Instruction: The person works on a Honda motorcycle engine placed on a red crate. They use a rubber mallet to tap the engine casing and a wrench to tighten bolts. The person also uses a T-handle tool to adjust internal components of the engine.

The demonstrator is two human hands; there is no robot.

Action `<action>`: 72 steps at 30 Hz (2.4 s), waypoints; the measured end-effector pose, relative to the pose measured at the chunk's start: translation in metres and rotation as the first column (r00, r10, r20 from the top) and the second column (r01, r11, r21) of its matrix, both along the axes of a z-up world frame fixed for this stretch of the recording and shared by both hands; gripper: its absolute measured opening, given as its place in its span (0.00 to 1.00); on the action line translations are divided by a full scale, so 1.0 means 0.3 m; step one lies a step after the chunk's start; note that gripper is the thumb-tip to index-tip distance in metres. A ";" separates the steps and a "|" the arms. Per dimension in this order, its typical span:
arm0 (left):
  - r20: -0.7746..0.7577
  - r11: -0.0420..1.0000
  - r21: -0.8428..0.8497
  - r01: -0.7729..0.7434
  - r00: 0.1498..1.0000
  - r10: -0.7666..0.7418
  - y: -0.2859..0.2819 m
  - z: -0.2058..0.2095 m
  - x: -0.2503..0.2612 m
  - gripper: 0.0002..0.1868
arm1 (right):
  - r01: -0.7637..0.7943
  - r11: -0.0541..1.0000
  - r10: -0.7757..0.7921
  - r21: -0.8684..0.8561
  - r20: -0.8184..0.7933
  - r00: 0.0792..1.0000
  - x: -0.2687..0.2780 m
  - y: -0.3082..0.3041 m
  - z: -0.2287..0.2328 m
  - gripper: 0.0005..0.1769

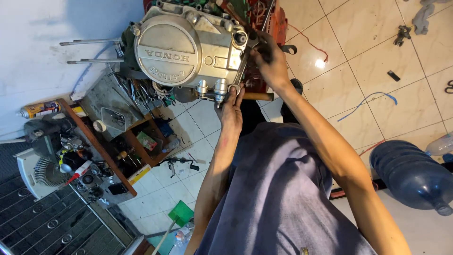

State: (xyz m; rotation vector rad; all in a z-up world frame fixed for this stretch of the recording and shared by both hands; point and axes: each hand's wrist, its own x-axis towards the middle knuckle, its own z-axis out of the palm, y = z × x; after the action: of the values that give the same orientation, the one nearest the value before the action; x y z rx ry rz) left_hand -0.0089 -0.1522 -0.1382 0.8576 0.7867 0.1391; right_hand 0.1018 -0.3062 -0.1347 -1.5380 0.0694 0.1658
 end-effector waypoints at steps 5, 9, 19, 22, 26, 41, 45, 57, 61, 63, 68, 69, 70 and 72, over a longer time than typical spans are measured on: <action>-0.025 0.997 0.078 -0.023 0.999 0.025 0.009 0.019 0.025 0.16 | 0.017 0.990 0.017 -0.142 0.232 0.973 0.057 -0.002 -0.048 0.27; -0.015 0.993 0.114 0.002 1.000 0.000 0.030 0.053 0.022 0.18 | -0.053 0.997 0.060 0.056 -0.146 0.987 0.072 -0.003 -0.057 0.22; -0.043 0.989 -0.036 0.147 0.988 -0.148 0.002 0.031 -0.001 0.17 | 0.036 0.991 -0.017 0.132 -0.147 0.989 0.044 -0.089 -0.059 0.25; -0.096 0.992 -0.085 0.097 0.990 -0.105 -0.014 0.041 0.035 0.18 | 0.077 0.996 -0.078 0.049 0.015 0.997 0.075 -0.072 -0.143 0.17; -0.067 0.991 -0.132 0.032 0.997 -0.041 -0.001 0.011 0.053 0.15 | 0.131 0.991 -0.129 0.020 -0.094 0.987 0.089 -0.063 -0.112 0.16; 0.020 0.972 -0.233 0.016 1.000 -0.012 -0.045 -0.073 0.026 0.17 | -0.080 0.990 0.095 0.113 -0.131 0.987 0.117 -0.150 -0.108 0.11; 0.043 0.990 -0.140 0.021 0.999 -0.015 -0.084 -0.041 0.041 0.14 | -0.052 0.982 0.083 0.182 -0.169 0.982 0.073 -0.168 -0.150 0.12; 0.084 0.983 -0.180 -0.031 0.995 0.047 -0.075 -0.137 0.033 0.16 | -0.130 0.991 0.134 -0.032 0.228 0.965 0.204 -0.117 -0.103 0.16; -0.003 0.987 -0.144 -0.068 0.998 0.068 -0.090 -0.069 0.061 0.16 | -0.163 0.977 0.184 -0.139 0.158 0.970 0.243 -0.097 -0.084 0.17; 0.005 0.983 -0.169 -0.077 0.997 0.079 -0.092 -0.070 0.063 0.16 | -0.163 0.972 0.191 -0.170 0.166 0.967 0.252 -0.093 -0.074 0.17; 0.023 0.988 -0.131 -0.081 0.996 0.085 -0.113 -0.033 0.074 0.16 | -0.135 0.936 0.187 -0.325 0.135 0.973 0.285 -0.067 -0.078 0.19; 0.003 0.989 -0.112 -0.100 0.995 0.101 -0.116 -0.021 0.081 0.17 | -0.132 0.904 0.194 -0.406 0.114 0.974 0.295 -0.060 -0.088 0.24; -0.020 0.989 -0.092 -0.118 0.993 0.116 -0.122 -0.009 0.080 0.17 | -0.132 0.865 0.198 -0.485 0.087 0.976 0.297 -0.057 -0.100 0.28; -0.026 0.991 -0.083 -0.108 0.994 0.106 -0.118 -0.005 0.078 0.17 | -0.174 0.838 0.207 -0.518 0.007 0.978 0.307 -0.046 -0.084 0.31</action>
State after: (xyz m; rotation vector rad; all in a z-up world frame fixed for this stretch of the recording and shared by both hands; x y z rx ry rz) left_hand 0.0143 -0.1877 -0.1397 0.7381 0.8538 0.1905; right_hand 0.1941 -0.3201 -0.1600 -2.0901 -0.1006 0.2735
